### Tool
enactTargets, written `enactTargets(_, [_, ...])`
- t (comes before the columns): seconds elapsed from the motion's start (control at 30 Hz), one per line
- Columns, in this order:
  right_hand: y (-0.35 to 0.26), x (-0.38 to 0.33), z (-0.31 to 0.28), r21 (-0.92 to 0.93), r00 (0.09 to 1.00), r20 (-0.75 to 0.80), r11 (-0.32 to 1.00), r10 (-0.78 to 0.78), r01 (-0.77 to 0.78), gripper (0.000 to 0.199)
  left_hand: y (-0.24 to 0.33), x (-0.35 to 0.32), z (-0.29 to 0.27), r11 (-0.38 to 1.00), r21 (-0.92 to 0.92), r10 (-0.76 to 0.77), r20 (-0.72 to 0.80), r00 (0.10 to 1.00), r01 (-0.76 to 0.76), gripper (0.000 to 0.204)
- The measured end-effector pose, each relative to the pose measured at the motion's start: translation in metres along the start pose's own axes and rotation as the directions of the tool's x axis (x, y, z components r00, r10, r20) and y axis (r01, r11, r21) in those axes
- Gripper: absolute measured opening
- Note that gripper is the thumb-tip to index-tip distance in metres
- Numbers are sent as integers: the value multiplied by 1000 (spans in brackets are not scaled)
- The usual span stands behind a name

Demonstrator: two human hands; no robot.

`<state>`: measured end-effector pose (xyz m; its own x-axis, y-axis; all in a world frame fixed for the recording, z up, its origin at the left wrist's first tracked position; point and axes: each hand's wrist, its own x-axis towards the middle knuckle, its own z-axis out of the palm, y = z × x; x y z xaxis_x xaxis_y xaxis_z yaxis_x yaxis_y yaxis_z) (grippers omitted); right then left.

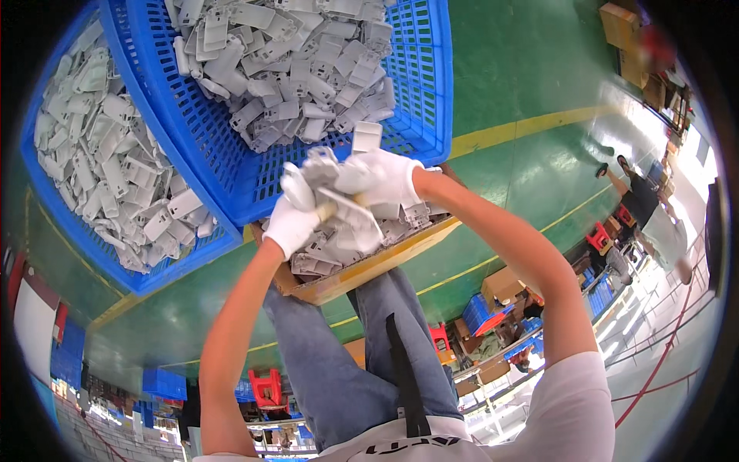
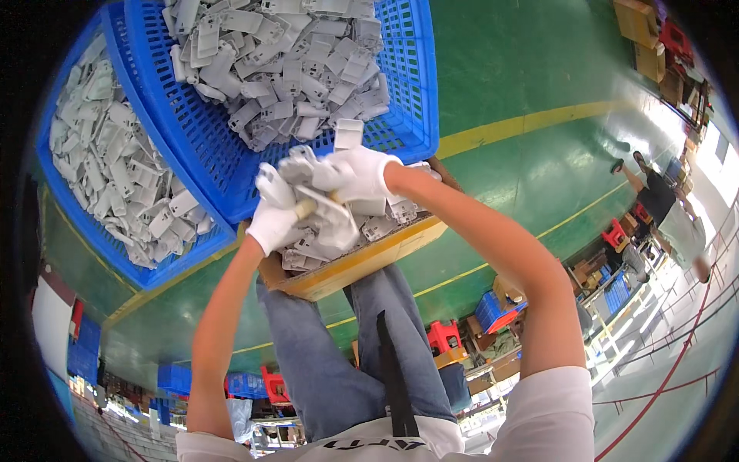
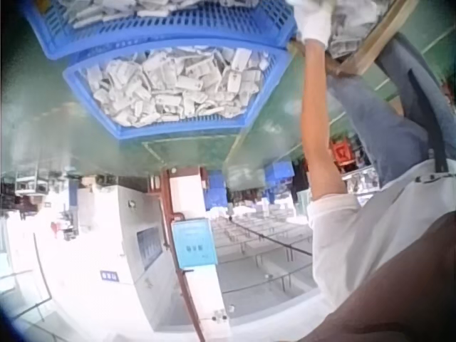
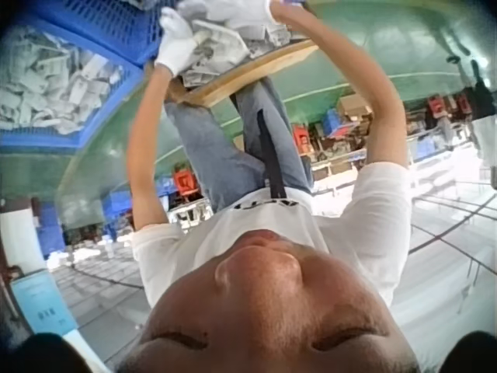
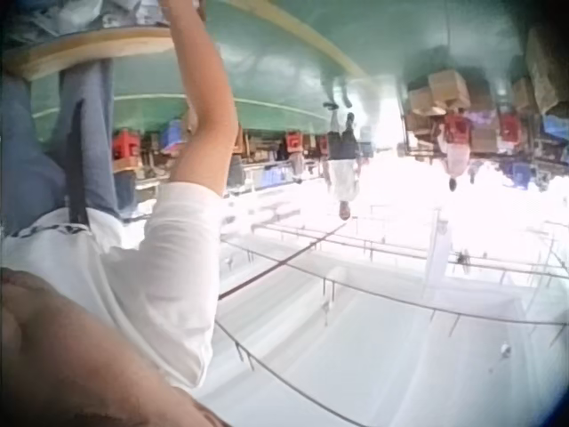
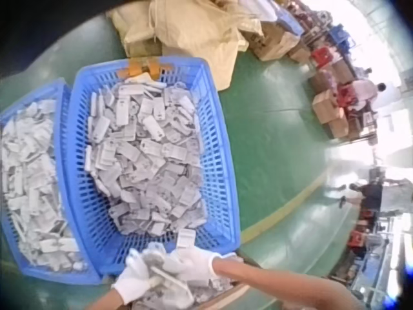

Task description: The person picks up a cardboard box, walks to a blue crate, and fills the box with white plastic components by hand before carrying it across the room.

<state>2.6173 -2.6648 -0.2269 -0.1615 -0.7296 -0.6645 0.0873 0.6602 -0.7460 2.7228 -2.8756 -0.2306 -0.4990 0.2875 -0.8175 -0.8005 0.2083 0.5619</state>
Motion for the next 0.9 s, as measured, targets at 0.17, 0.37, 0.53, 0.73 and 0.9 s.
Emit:
enactTargets(0.17, [-3,-47,34,-392,926,154,881,346,-264,38,37,-32,29,550,819,-167,302,938,-166,29])
enactTargets(0.37, [-3,-53,48,-359,917,116,877,382,-320,37,13,-27,56,413,886,-102,274,956,-210,22])
enactTargets(0.53, [5,-76,61,-226,893,52,876,447,-425,50,10,-30,59,206,928,-93,334,938,-310,22])
enactTargets(0.73, [-6,-97,63,-274,932,-133,891,336,-361,36,18,-16,45,174,879,13,449,894,-444,62])
enactTargets(0.9, [9,-98,69,-210,900,-386,930,204,-301,19,-2,-14,48,341,902,11,279,960,-265,49])
